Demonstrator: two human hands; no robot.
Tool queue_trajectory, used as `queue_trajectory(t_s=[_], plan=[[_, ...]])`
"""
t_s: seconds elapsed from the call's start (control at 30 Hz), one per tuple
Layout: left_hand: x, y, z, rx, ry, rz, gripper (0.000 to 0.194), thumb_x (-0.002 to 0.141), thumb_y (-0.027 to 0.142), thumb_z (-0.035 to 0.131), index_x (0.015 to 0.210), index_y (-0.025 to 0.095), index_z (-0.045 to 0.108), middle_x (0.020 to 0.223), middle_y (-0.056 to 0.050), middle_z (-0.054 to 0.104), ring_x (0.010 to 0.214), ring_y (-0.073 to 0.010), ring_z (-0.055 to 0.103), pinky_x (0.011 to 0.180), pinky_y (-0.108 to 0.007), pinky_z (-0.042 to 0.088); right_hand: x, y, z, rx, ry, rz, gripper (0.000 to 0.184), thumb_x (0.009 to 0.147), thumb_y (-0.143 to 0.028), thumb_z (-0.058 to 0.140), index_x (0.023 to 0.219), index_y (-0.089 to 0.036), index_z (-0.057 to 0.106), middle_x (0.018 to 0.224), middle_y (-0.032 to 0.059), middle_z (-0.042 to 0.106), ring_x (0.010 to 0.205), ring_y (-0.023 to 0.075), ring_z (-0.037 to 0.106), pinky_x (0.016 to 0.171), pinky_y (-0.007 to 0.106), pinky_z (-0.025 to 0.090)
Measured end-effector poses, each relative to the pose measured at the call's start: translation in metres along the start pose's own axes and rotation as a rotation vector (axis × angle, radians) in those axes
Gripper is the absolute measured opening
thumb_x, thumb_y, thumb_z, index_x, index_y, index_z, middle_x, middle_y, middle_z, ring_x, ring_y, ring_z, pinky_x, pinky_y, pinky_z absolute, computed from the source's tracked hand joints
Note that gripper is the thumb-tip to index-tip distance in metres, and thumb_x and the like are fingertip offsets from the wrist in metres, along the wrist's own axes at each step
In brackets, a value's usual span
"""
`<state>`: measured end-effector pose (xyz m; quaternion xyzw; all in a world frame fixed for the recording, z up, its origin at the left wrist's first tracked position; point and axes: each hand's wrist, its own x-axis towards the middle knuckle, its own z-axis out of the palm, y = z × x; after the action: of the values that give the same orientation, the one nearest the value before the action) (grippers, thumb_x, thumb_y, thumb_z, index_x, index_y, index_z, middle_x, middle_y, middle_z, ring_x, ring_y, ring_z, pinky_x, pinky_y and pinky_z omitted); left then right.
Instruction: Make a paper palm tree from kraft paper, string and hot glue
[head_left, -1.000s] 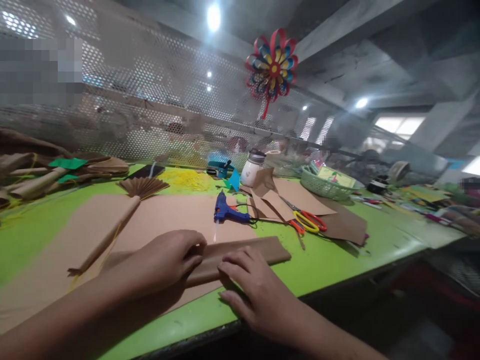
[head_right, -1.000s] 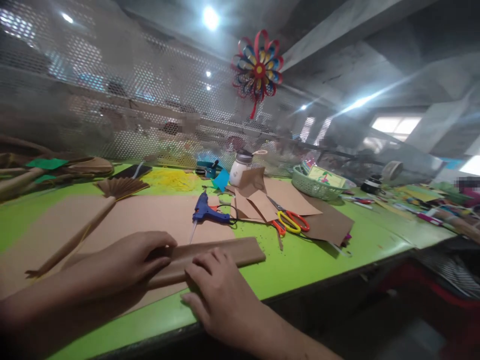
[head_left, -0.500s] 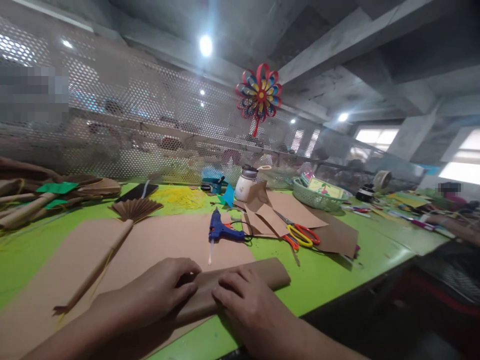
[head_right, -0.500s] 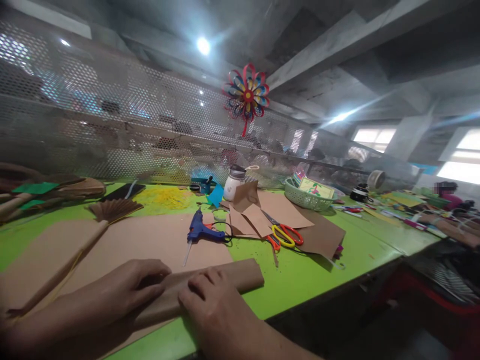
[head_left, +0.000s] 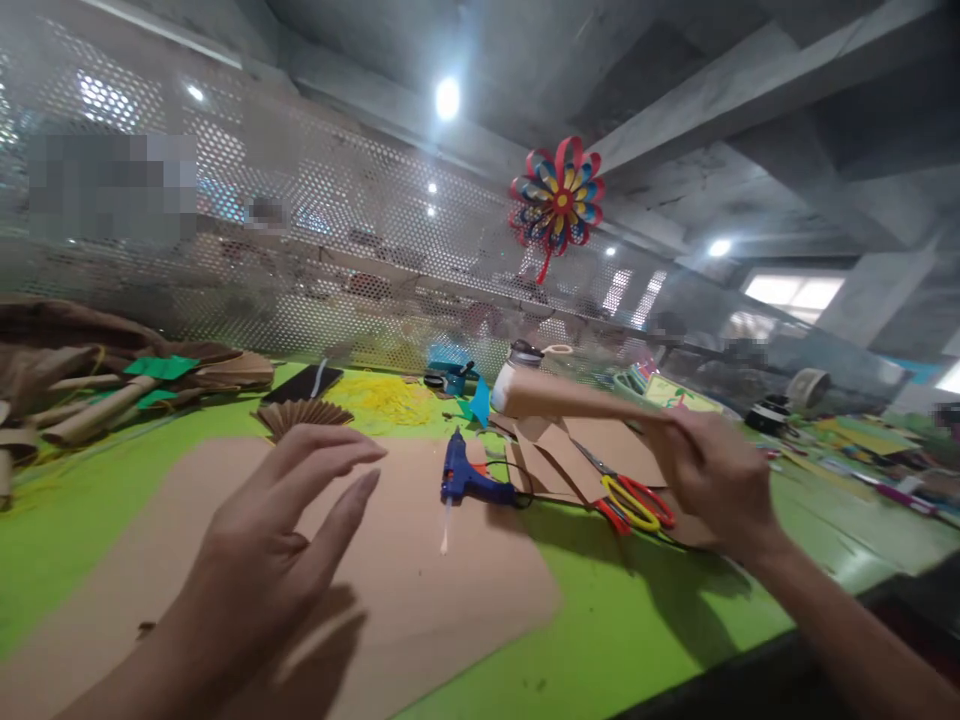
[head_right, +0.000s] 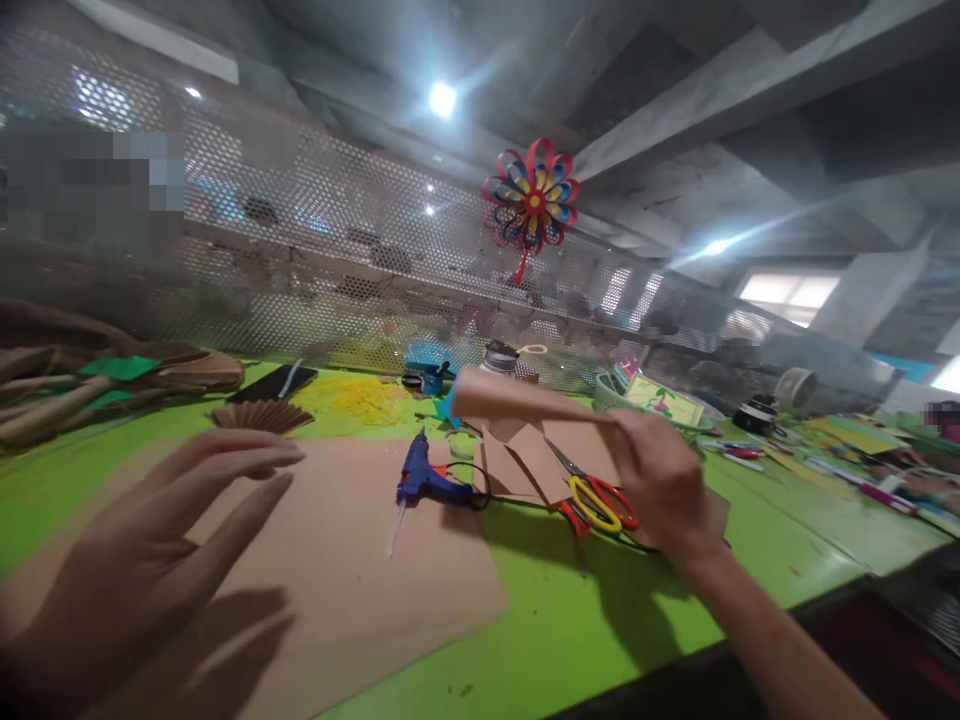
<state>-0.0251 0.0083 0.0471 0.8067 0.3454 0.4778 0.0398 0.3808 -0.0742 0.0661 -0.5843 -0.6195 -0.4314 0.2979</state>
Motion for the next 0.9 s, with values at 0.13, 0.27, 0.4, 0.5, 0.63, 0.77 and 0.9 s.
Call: queue_trajectory(t_s=[0.13, 0.27, 0.4, 0.5, 0.63, 0.77, 0.9], plan=[[-0.012, 0.002, 0.011, -0.044, -0.088, 0.189, 0.020, 0.087, 0.021, 0.050, 0.107, 0.023, 0.056, 0.110, -0.007, 0.056, 0.106, -0.0204, 0.054, 0.089, -0.033, 0.048, 0.006, 0.070, 0.044, -0.324, -0.208, 0.181, 0.032, 0.092, -0.028, 0.039, 0.102, -0.009, 0.063, 0.093, 0.0184, 0.065, 0.091, 0.0298, 0.056, 0.081, 0.040, 0.043], [-0.023, 0.002, 0.021, -0.037, -0.180, 0.217, 0.026, 0.085, 0.016, 0.052, 0.110, 0.022, 0.055, 0.114, -0.008, 0.053, 0.099, -0.0172, 0.058, 0.082, -0.025, 0.051, -0.011, 0.085, 0.092, -0.323, -0.407, 0.197, 0.021, 0.082, -0.021, 0.049, 0.088, -0.012, 0.067, 0.088, 0.0170, 0.067, 0.084, 0.0291, 0.056, 0.072, 0.039, 0.042], [-0.029, 0.004, 0.025, -0.043, -0.259, 0.189, 0.026, 0.084, 0.015, 0.050, 0.108, 0.022, 0.055, 0.117, -0.010, 0.053, 0.091, -0.0172, 0.060, 0.074, -0.024, 0.053, -0.011, 0.064, 0.118, -0.298, -0.537, 0.227, 0.018, 0.080, -0.020, 0.053, 0.084, -0.012, 0.069, 0.092, 0.0179, 0.067, 0.086, 0.0304, 0.057, 0.073, 0.041, 0.043], [-0.031, 0.006, 0.029, -0.036, -0.245, 0.193, 0.026, 0.082, 0.014, 0.050, 0.107, 0.021, 0.056, 0.116, -0.011, 0.055, 0.093, -0.0201, 0.059, 0.075, -0.027, 0.052, 0.010, 0.026, 0.136, -0.207, -0.599, 0.163, 0.026, 0.089, -0.018, 0.045, 0.099, -0.010, 0.067, 0.107, 0.0189, 0.065, 0.102, 0.0297, 0.055, 0.086, 0.042, 0.042], [-0.032, 0.009, 0.033, -0.006, -0.261, 0.231, 0.027, 0.081, 0.009, 0.048, 0.104, 0.020, 0.059, 0.113, -0.012, 0.058, 0.101, -0.0235, 0.058, 0.081, -0.032, 0.051, 0.045, -0.044, 0.174, -0.028, -0.780, 0.023, 0.025, 0.095, -0.032, 0.049, 0.111, -0.017, 0.060, 0.114, 0.0075, 0.062, 0.101, 0.0205, 0.059, 0.088, 0.040, 0.047], [-0.031, 0.012, 0.030, 0.032, -0.365, 0.190, 0.026, 0.084, 0.008, 0.045, 0.099, 0.018, 0.062, 0.115, -0.013, 0.057, 0.103, -0.0236, 0.057, 0.083, -0.032, 0.050, 0.066, -0.088, 0.214, -0.017, -0.979, 0.064, 0.028, 0.092, -0.032, 0.056, 0.113, -0.015, 0.058, 0.114, 0.0093, 0.061, 0.095, 0.0200, 0.062, 0.081, 0.039, 0.053], [-0.029, 0.012, 0.028, 0.052, -0.447, 0.119, 0.027, 0.083, 0.005, 0.042, 0.094, 0.018, 0.063, 0.115, -0.011, 0.057, 0.101, -0.0234, 0.056, 0.085, -0.035, 0.049, 0.072, -0.094, 0.230, -0.033, -1.066, 0.119, 0.030, 0.092, -0.031, 0.056, 0.118, -0.016, 0.056, 0.118, 0.0092, 0.058, 0.098, 0.0212, 0.061, 0.082, 0.041, 0.053]])
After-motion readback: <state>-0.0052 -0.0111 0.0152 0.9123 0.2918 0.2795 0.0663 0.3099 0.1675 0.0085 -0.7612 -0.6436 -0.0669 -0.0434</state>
